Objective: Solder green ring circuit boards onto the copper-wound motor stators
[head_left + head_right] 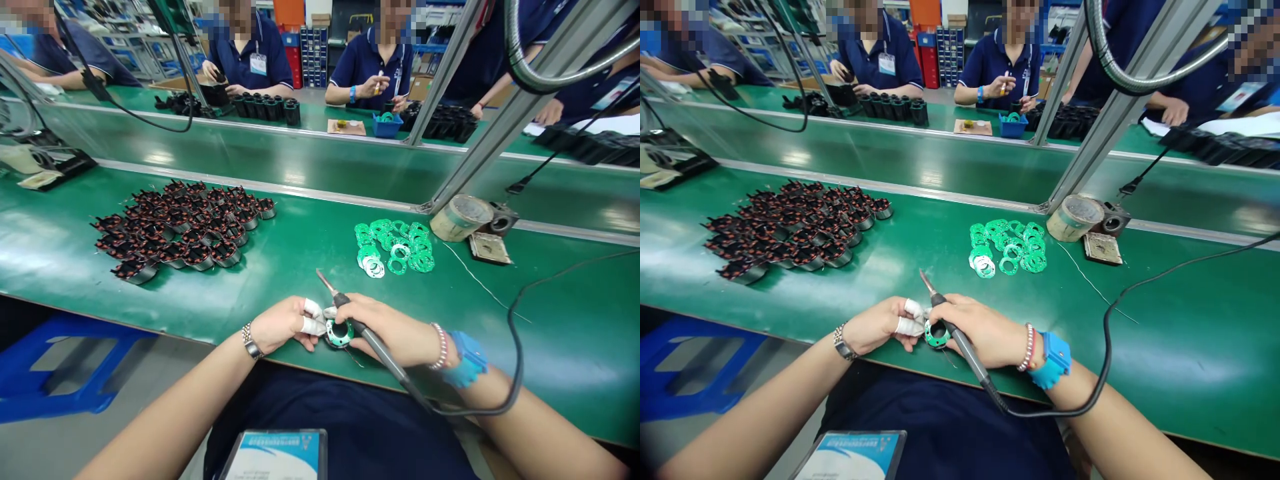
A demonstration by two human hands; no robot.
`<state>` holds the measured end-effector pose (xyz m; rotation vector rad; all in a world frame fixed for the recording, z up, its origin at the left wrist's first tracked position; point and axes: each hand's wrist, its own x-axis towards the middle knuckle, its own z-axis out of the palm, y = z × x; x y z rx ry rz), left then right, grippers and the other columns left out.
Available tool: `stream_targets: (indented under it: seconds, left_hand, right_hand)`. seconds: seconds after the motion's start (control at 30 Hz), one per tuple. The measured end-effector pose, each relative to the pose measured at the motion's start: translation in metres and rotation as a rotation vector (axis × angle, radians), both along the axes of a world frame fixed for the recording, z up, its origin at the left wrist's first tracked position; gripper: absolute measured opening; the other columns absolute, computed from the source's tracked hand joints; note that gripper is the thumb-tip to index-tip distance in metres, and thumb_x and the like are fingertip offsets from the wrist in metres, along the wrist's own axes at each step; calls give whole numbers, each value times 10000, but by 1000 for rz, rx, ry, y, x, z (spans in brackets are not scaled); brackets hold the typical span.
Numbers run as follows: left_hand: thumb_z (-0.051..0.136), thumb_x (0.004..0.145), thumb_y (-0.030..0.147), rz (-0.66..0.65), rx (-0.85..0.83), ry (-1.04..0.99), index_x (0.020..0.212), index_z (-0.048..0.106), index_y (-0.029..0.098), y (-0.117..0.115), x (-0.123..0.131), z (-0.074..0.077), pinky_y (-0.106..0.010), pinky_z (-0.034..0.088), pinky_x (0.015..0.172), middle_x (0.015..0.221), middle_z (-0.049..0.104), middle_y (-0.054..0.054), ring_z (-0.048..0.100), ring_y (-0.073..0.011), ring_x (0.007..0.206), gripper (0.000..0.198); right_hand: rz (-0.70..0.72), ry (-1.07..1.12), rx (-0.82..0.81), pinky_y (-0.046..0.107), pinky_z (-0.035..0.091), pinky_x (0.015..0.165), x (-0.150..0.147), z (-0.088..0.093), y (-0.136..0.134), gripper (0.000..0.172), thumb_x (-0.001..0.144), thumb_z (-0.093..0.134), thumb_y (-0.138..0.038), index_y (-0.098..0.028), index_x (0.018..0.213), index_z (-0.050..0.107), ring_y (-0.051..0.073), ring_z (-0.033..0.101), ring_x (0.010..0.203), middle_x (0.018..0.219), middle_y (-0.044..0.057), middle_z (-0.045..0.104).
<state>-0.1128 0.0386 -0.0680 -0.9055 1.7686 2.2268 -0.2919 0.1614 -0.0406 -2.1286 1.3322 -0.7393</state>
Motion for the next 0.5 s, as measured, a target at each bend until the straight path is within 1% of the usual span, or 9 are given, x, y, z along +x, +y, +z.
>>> stream_targets:
  seconds: [0.03, 0.1, 0.17, 0.2, 0.27, 0.33, 0.37, 0.4, 0.5]
  left_hand:
    - [643, 682, 277, 20, -127, 19, 761, 603, 121, 3, 3, 2, -248, 496, 558, 634, 582, -20, 553, -114, 554, 179]
    - [592, 746, 285, 53, -496, 109, 831, 613, 151, 11, 11, 5, -262, 486, 627, 719, 603, -38, 569, -137, 645, 160]
    - [538, 795, 247, -19, -855, 259, 881, 635, 185, 22, 19, 4, -263, 463, 689, 793, 618, -52, 571, -147, 721, 144]
    - [516, 810, 222, -87, -979, 330, 891, 646, 199, 28, 22, 2, -258, 452, 695, 810, 623, -54, 568, -146, 731, 155]
    - [490, 825, 190, -180, -1089, 438, 882, 662, 213, 38, 23, -3, -246, 437, 657, 800, 627, -51, 561, -137, 701, 182]
    - [513, 815, 188, -134, -1044, 463, 834, 667, 199, 44, 21, -8, -241, 432, 649, 777, 621, -44, 556, -130, 689, 156]
    - [536, 803, 194, -71, -962, 443, 797, 662, 184, 45, 18, -9, -242, 434, 659, 767, 615, -40, 556, -130, 695, 127]
    - [557, 789, 205, -1, -837, 402, 765, 649, 169, 45, 16, -10, -242, 440, 664, 755, 607, -35, 556, -128, 695, 102]
    - [591, 757, 248, 184, -359, 238, 730, 595, 139, 40, 9, -7, -239, 458, 620, 689, 581, -17, 550, -120, 639, 112]
  right_hand:
    - [6, 26, 5, 289, 460, 788, -1, 0, -2, 285, 749, 581, -125, -164, 1019, 496, 167, 508, 893, 966, 77, 544]
    - [-34, 51, -18, 307, 451, 815, -1, -3, -2, 284, 758, 583, -134, -169, 1023, 491, 182, 492, 945, 976, 79, 545]
    - [-101, 62, -55, 337, 439, 842, 0, -7, 1, 311, 760, 591, -153, -171, 1049, 478, 205, 468, 999, 993, 85, 551]
    - [-132, 65, -73, 347, 437, 842, 1, -10, 3, 331, 758, 597, -162, -170, 1063, 470, 213, 461, 1007, 990, 87, 556]
    - [-193, 74, -98, 355, 445, 817, 4, -15, 8, 368, 749, 613, -181, -165, 1083, 459, 220, 464, 981, 965, 88, 565]
    - [-252, 90, -121, 353, 454, 783, 9, -19, 13, 368, 750, 616, -194, -165, 1082, 458, 220, 471, 939, 932, 85, 572]
    - [-287, 101, -135, 354, 458, 765, 12, -20, 16, 358, 756, 612, -201, -166, 1078, 460, 220, 474, 916, 917, 84, 574]
    - [-324, 117, -151, 356, 461, 747, 15, -20, 19, 345, 763, 607, -210, -166, 1073, 462, 222, 477, 895, 903, 85, 574]
    - [-414, 165, -194, 363, 465, 697, 23, -20, 26, 324, 774, 603, -263, -169, 1056, 474, 238, 479, 865, 869, 92, 566]
